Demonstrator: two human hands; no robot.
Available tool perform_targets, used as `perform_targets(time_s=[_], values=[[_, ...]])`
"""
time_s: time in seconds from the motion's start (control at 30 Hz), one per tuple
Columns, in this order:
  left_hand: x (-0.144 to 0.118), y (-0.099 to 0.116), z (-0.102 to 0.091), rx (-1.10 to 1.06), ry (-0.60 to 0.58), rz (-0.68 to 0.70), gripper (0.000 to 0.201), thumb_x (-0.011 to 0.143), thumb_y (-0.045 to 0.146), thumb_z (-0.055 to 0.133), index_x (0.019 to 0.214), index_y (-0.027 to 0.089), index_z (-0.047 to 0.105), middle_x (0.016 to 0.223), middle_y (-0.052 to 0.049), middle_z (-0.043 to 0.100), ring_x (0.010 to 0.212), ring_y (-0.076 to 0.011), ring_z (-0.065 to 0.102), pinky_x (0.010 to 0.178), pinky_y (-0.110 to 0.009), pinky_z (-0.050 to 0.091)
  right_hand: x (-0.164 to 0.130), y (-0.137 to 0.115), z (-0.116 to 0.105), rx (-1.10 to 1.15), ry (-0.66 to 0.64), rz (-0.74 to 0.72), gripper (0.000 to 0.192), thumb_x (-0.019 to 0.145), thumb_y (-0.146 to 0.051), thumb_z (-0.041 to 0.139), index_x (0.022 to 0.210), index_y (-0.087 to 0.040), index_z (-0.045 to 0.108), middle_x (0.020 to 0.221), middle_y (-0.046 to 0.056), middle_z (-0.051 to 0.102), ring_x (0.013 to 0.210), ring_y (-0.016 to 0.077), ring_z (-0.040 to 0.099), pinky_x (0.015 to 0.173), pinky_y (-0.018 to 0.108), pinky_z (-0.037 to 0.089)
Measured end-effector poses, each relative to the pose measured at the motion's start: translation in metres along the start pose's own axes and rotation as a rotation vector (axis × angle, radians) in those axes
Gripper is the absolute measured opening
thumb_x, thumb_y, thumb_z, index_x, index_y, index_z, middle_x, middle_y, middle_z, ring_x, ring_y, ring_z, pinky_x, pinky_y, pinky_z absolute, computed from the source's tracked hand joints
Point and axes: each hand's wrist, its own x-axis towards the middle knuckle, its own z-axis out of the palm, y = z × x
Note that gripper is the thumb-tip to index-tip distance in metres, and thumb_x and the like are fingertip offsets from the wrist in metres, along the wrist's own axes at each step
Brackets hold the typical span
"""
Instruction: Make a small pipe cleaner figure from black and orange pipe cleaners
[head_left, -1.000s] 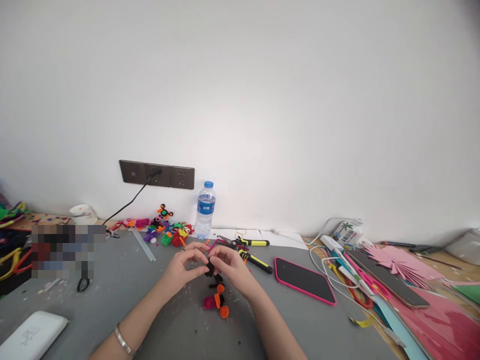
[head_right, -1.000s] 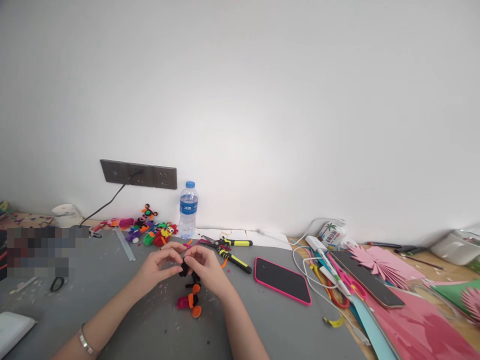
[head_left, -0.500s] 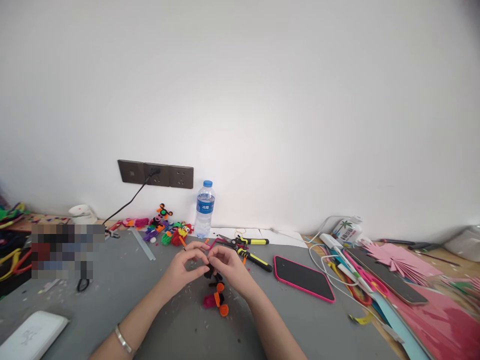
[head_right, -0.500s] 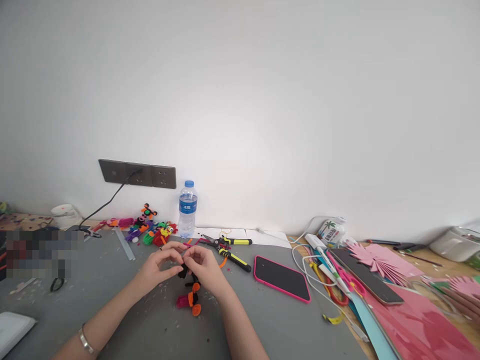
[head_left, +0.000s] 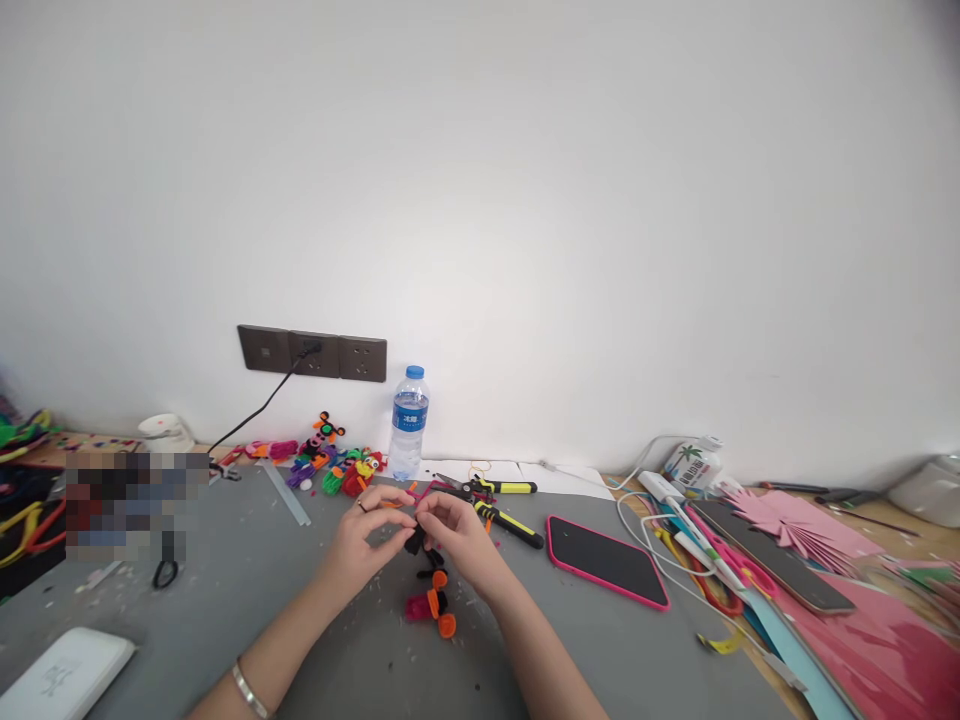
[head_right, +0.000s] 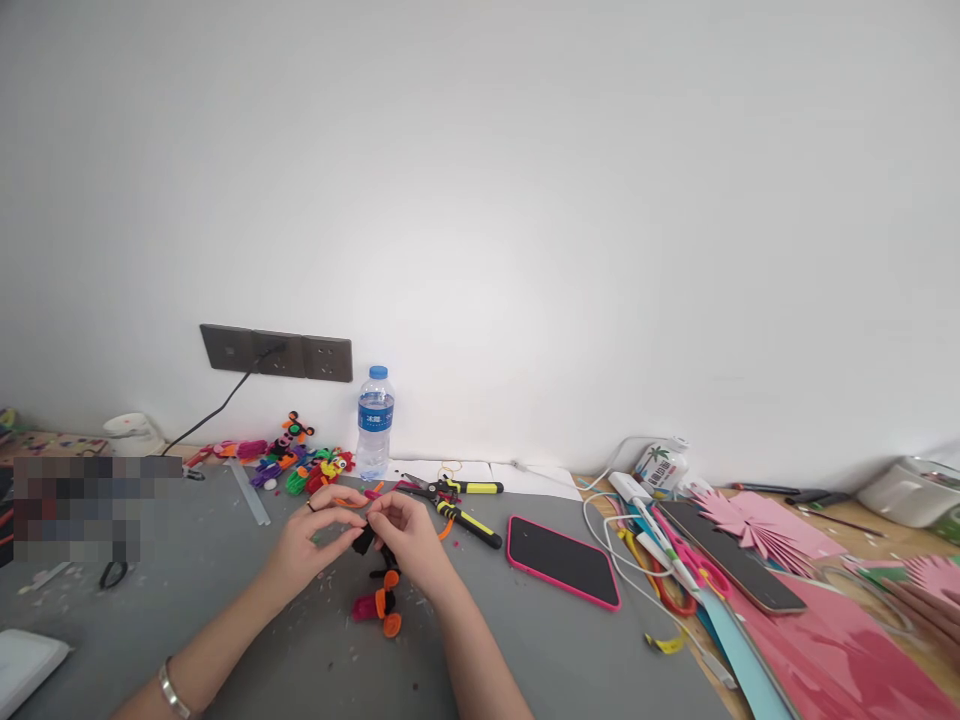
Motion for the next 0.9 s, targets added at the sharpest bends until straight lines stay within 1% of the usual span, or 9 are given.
perform_targets(time_s=[0.1, 0.23, 0.4, 0.5, 0.6, 0.7, 0.9], values=[[-0.0003, -0.0004, 0.0009, -0.002, -0.021, -0.024, 0.010, 0.083, 0.015, 0.060, 0.082, 0.022, 0.066, 0.102, -0.005, 0.065, 0.099, -0.0202, 0.062, 0.088, -0.033, 0.049, -0.0006, -0.0025, -0.0001, 0.002, -0.004, -0.013, 0.037, 0.076, -0.054, 0.069, 0.078, -0.018, 0.061, 0.074, 0.000, 0.056, 0.064, 0.0122, 0.050, 0.058, 0.024, 0.043], [-0.0002, 0.0002, 0.0000, -0.080, -0.074, -0.087, 0.007, 0.083, 0.016, 0.061, 0.082, 0.022, 0.066, 0.106, -0.006, 0.063, 0.104, -0.0211, 0.061, 0.092, -0.034, 0.048, -0.0015, -0.0043, -0.0016, -0.004, -0.024, -0.008, 0.036, 0.076, -0.053, 0.069, 0.079, -0.018, 0.062, 0.074, 0.000, 0.057, 0.063, 0.0120, 0.050, 0.058, 0.024, 0.042], [0.0007, 0.0012, -0.0023, -0.188, -0.143, -0.240, 0.004, 0.081, 0.023, 0.064, 0.078, 0.022, 0.066, 0.114, -0.008, 0.061, 0.112, -0.0244, 0.058, 0.096, -0.037, 0.046, -0.0033, -0.0062, -0.0019, -0.019, -0.068, 0.014, 0.034, 0.078, -0.051, 0.068, 0.078, -0.017, 0.060, 0.074, 0.000, 0.057, 0.062, 0.0108, 0.050, 0.057, 0.023, 0.042], [0.0016, 0.0010, -0.0029, -0.256, -0.184, -0.329, 0.007, 0.079, 0.026, 0.067, 0.074, 0.021, 0.066, 0.118, -0.009, 0.060, 0.116, -0.0266, 0.056, 0.096, -0.037, 0.046, -0.0042, -0.0072, -0.0009, -0.035, -0.078, 0.018, 0.034, 0.079, -0.051, 0.067, 0.078, -0.017, 0.061, 0.073, -0.001, 0.056, 0.061, 0.0105, 0.050, 0.057, 0.024, 0.042], [0.0022, 0.0004, -0.0029, -0.288, -0.215, -0.385, 0.010, 0.078, 0.026, 0.068, 0.069, 0.021, 0.065, 0.120, -0.009, 0.059, 0.117, -0.0271, 0.055, 0.098, -0.039, 0.044, -0.0041, -0.0066, -0.0006, -0.032, -0.083, 0.019, 0.034, 0.079, -0.050, 0.067, 0.077, -0.017, 0.060, 0.072, -0.001, 0.055, 0.060, 0.0101, 0.050, 0.057, 0.024, 0.041], [0.0020, 0.0004, -0.0024, -0.293, -0.217, -0.400, 0.013, 0.078, 0.026, 0.068, 0.066, 0.020, 0.065, 0.119, -0.008, 0.060, 0.117, -0.0269, 0.055, 0.101, -0.041, 0.042, -0.0034, -0.0053, -0.0018, -0.025, -0.089, 0.022, 0.033, 0.080, -0.049, 0.067, 0.077, -0.017, 0.060, 0.073, -0.001, 0.055, 0.061, 0.0101, 0.050, 0.058, 0.024, 0.041], [0.0015, 0.0010, -0.0003, -0.286, -0.118, -0.324, 0.009, 0.077, 0.029, 0.068, 0.075, 0.021, 0.069, 0.115, -0.010, 0.062, 0.113, -0.0268, 0.057, 0.095, -0.039, 0.047, -0.0032, -0.0075, -0.0030, -0.014, -0.059, 0.003, 0.035, 0.079, -0.051, 0.067, 0.079, -0.017, 0.061, 0.074, -0.001, 0.055, 0.062, 0.0105, 0.050, 0.058, 0.023, 0.042]])
